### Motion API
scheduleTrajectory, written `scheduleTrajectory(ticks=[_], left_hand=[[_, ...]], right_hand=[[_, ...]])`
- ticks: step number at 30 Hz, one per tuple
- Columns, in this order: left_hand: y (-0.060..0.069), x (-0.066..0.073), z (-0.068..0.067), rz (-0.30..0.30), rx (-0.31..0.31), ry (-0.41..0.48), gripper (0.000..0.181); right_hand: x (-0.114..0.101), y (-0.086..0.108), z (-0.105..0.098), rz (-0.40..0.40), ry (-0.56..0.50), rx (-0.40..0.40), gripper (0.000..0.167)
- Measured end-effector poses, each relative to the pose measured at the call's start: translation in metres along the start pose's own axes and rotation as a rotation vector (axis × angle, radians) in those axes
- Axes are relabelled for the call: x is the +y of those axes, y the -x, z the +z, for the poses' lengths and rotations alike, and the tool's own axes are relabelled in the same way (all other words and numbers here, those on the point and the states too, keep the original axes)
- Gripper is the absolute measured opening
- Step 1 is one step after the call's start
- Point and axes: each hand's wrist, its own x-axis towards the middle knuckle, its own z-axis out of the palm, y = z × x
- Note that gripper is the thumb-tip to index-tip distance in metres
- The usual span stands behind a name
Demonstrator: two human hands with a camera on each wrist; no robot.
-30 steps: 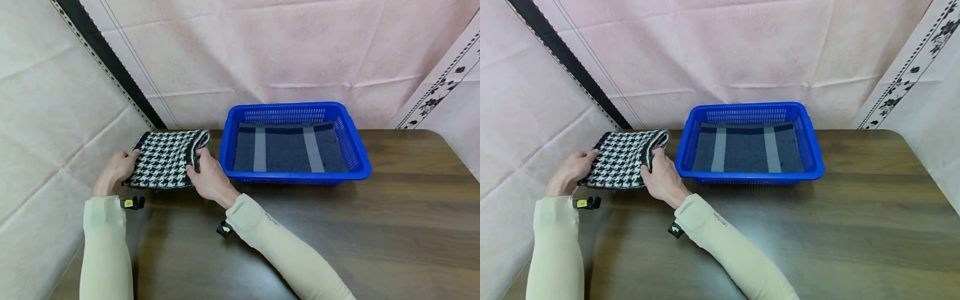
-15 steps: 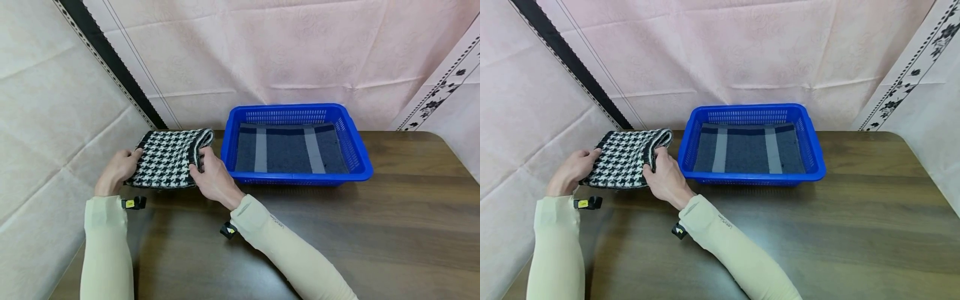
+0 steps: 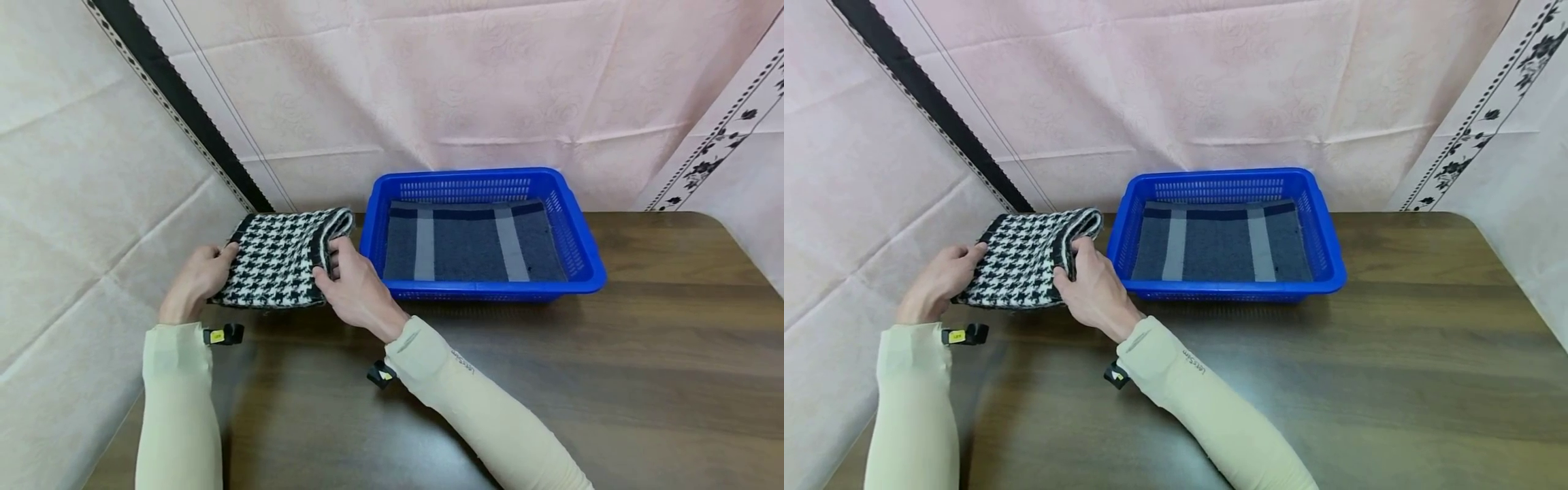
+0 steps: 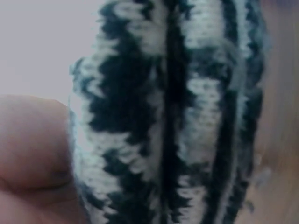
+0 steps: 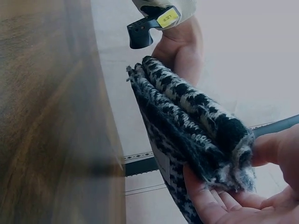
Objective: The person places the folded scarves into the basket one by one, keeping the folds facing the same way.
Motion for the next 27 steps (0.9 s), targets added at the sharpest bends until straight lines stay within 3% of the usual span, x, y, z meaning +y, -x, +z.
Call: scheduleTrajectory(ticks=[16,27], left_hand=[[0.007,0.011,0.004,0.032,0.031,0.025,0.069],[0.011,0.019,0.009,0.027,0.053,0.049,0.060]], right_hand=[[-0.006,0.007,-0.012,-0.065,-0.029,0.022,0.038],[-0.006,0.011,-0.020,-0.106,-0.026,0.036,0.037]])
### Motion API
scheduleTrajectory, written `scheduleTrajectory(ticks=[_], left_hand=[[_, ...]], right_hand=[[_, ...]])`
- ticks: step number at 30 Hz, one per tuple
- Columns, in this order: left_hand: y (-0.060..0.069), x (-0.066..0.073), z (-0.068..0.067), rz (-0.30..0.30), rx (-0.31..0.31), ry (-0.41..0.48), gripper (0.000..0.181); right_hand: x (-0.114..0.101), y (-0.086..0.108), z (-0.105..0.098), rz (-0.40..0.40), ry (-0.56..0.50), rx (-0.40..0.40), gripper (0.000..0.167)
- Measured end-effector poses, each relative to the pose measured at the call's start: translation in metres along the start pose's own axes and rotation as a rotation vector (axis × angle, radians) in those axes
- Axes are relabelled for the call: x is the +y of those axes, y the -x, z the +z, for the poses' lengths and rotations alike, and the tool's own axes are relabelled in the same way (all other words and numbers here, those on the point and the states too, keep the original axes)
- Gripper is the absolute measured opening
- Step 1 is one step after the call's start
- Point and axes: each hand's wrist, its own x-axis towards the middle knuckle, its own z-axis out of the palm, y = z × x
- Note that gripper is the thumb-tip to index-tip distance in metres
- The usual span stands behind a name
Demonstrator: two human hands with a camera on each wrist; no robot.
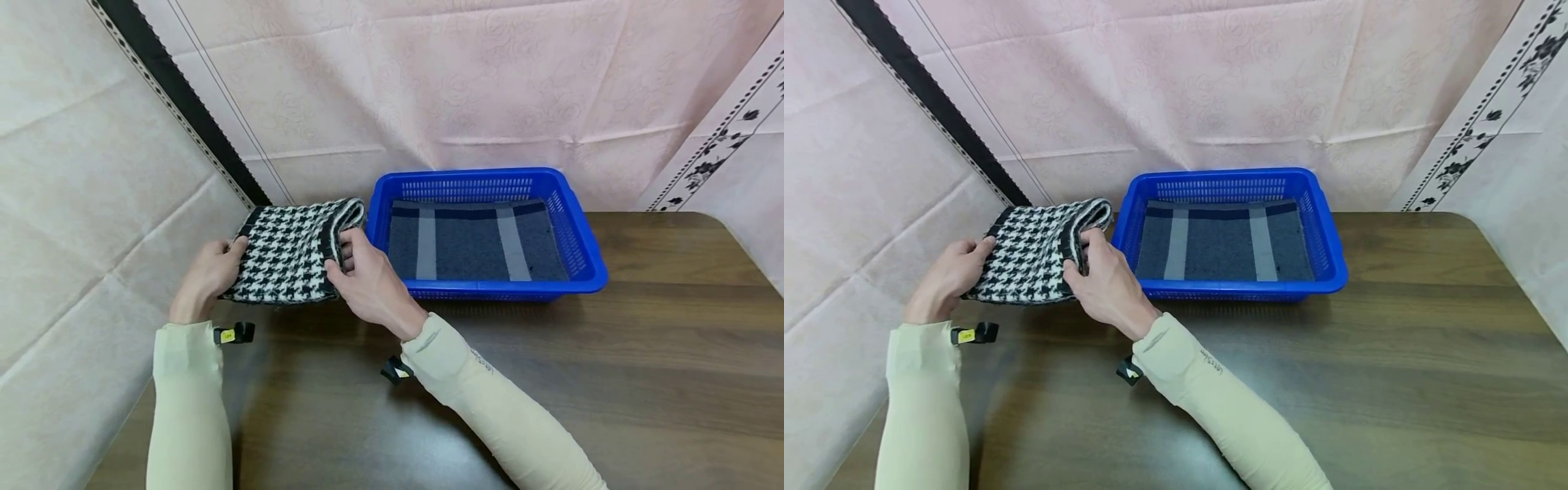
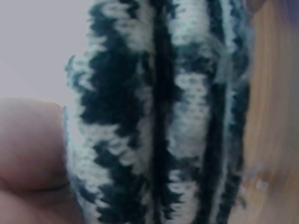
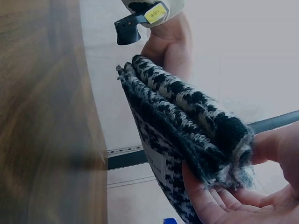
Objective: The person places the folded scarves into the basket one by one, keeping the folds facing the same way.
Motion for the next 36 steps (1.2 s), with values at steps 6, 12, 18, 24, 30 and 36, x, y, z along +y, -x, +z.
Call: scheduleTrajectory(ticks=[6,12,18,24,30,36], left_hand=[[0.001,0.004,0.000,0.019,0.000,0.013,0.055],[0.001,0.006,0.001,0.025,-0.005,0.024,0.053],[0.002,0.009,0.002,0.040,0.023,0.009,0.054],[0.003,0.016,0.004,0.039,0.030,0.025,0.055],[0.003,0.022,0.010,0.055,0.048,0.041,0.053],[0.003,0.024,0.016,0.069,0.064,0.061,0.049]], right_hand=[[0.000,0.001,-0.005,0.006,-0.001,0.003,0.041],[0.001,0.001,-0.009,0.027,0.000,0.003,0.044],[0.000,0.002,-0.014,0.037,0.004,0.007,0.046],[0.002,0.002,-0.019,0.057,0.007,0.013,0.047],[0.003,0.001,-0.023,0.061,0.015,0.034,0.046],[0.006,0.002,-0.029,0.063,0.015,0.032,0.044]])
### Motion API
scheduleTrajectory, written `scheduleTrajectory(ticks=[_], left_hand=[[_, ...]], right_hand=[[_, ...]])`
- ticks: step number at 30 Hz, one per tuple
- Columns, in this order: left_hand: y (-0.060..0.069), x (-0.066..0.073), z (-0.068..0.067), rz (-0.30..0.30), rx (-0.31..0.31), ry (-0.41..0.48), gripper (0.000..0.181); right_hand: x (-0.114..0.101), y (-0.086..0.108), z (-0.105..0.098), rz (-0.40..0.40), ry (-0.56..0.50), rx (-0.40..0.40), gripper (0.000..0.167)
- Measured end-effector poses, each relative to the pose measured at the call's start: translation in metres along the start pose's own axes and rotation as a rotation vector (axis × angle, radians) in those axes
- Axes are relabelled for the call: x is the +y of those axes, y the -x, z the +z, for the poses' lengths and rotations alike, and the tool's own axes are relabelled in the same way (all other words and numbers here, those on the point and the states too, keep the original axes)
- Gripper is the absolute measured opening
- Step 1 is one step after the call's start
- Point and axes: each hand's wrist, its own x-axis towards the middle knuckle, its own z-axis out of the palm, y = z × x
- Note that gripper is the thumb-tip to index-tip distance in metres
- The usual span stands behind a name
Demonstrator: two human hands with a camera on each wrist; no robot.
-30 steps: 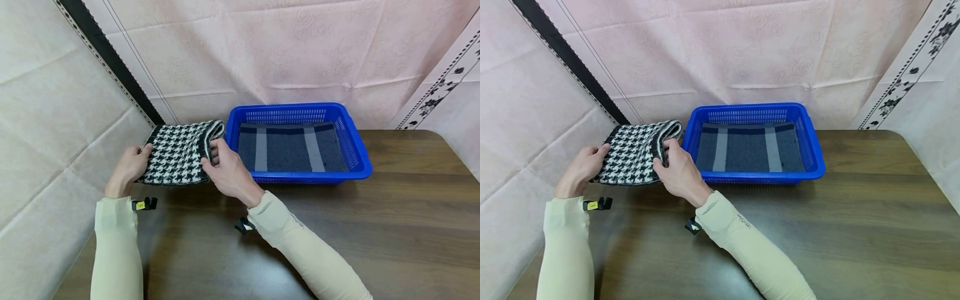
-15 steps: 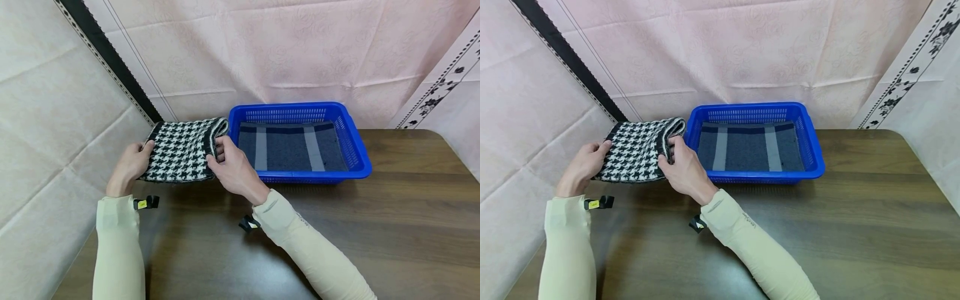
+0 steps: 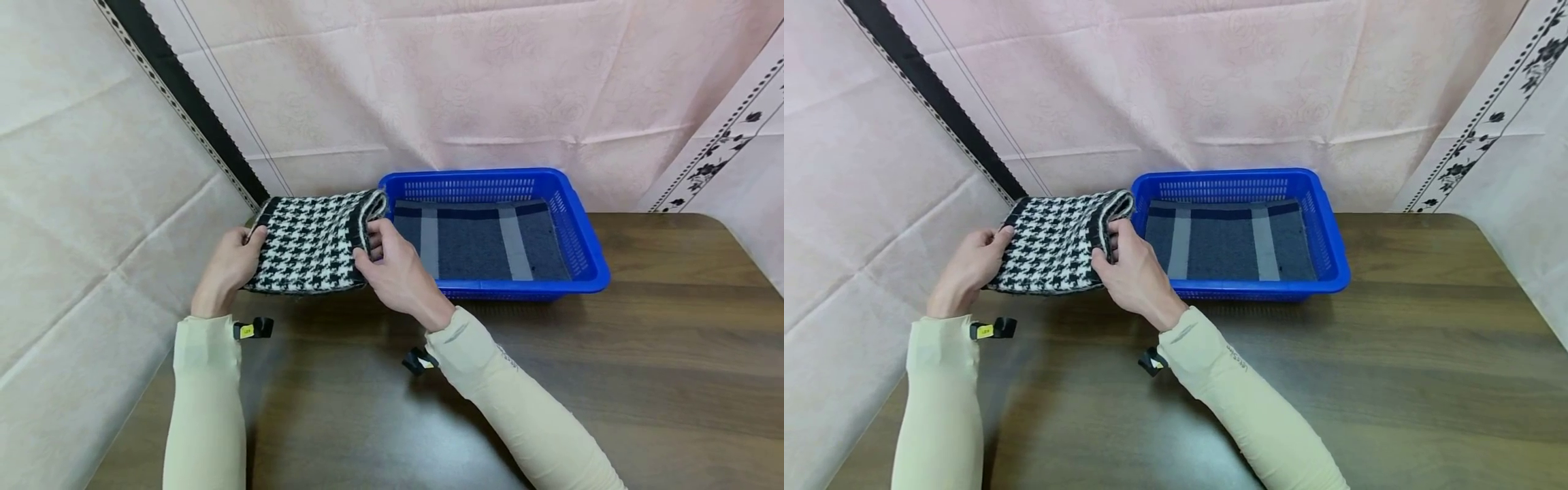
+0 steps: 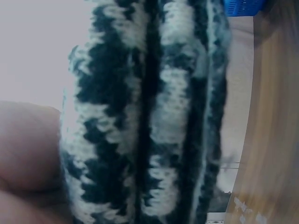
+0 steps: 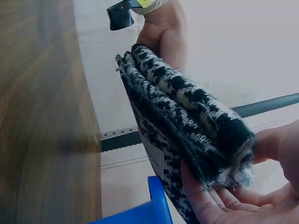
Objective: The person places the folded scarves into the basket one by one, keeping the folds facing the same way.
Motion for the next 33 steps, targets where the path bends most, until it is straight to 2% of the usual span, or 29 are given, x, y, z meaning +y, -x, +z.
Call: scheduleTrajectory(ticks=[7,16,25,33], left_hand=[[-0.003,0.004,0.004,0.034,0.005,0.020,0.048],[-0.002,0.010,0.007,0.030,0.019,0.011,0.049],[-0.001,0.016,0.011,0.032,0.006,0.036,0.054],[0.000,0.022,0.014,0.062,0.008,0.027,0.051]], right_hand=[[0.001,0.001,-0.008,0.023,-0.019,-0.004,0.045],[-0.001,0.002,-0.014,0.020,-0.006,0.009,0.047],[0.002,0.004,-0.021,0.006,-0.007,0.013,0.048],[0.004,0.004,-0.029,0.000,-0.009,0.014,0.048]])
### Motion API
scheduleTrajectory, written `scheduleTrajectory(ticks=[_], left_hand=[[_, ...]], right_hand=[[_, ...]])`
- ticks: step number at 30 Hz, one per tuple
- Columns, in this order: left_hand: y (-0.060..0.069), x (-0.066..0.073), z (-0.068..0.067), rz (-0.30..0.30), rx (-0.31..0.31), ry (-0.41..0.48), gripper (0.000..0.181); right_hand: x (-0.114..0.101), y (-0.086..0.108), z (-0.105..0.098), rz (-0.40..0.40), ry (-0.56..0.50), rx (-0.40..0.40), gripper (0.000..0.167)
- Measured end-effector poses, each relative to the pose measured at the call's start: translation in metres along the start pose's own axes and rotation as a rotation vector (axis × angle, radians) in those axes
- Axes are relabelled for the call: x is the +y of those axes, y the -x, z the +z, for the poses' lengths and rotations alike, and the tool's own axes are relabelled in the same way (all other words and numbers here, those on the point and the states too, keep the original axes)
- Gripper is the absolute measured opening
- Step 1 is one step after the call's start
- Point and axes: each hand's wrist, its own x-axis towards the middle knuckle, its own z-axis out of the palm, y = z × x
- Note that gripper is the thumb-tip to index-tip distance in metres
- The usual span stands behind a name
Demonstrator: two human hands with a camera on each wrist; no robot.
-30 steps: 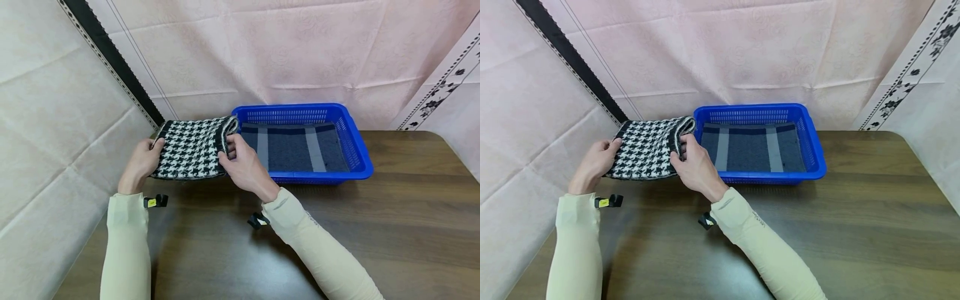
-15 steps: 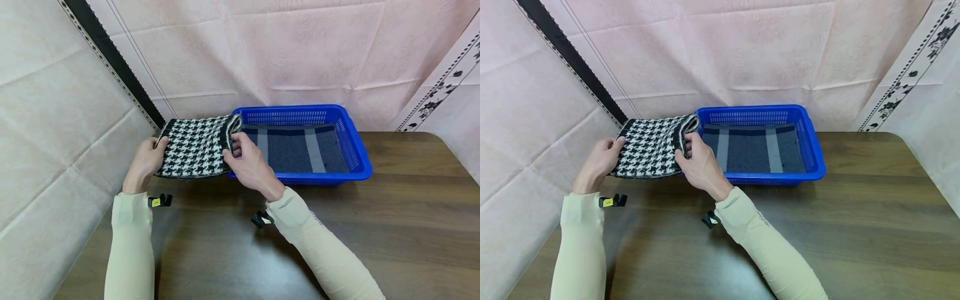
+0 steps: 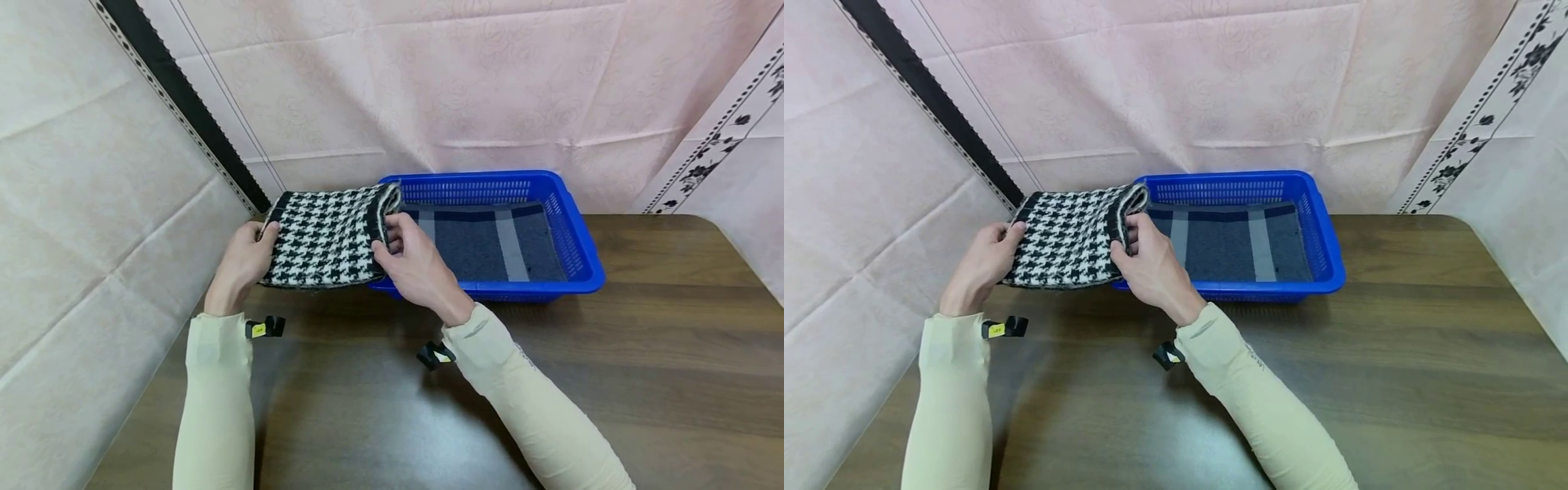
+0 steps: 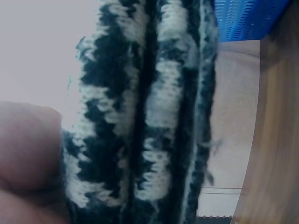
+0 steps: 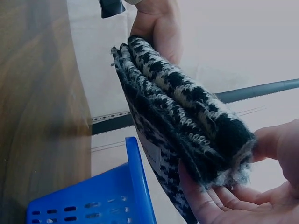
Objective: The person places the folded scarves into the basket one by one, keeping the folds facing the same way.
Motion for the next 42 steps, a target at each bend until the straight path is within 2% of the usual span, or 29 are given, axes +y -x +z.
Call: scheduleTrajectory(ticks=[6,11,18,24,42], left_hand=[[-0.001,0.002,0.004,0.025,0.006,-0.004,0.048],[-0.002,0.006,0.006,0.017,-0.004,0.002,0.044],[-0.004,0.014,0.012,0.034,-0.001,0.025,0.051],[-0.004,0.017,0.014,0.033,-0.005,0.022,0.051],[-0.007,0.028,0.025,0.102,-0.027,0.024,0.039]], right_hand=[[-0.001,0.000,-0.006,0.015,0.004,0.003,0.049],[-0.001,0.000,-0.010,0.013,0.008,0.010,0.049],[0.000,0.001,-0.018,0.017,0.032,0.037,0.050],[0.000,0.000,-0.023,0.026,0.031,0.034,0.051],[0.008,0.004,-0.040,0.055,0.032,0.050,0.052]])
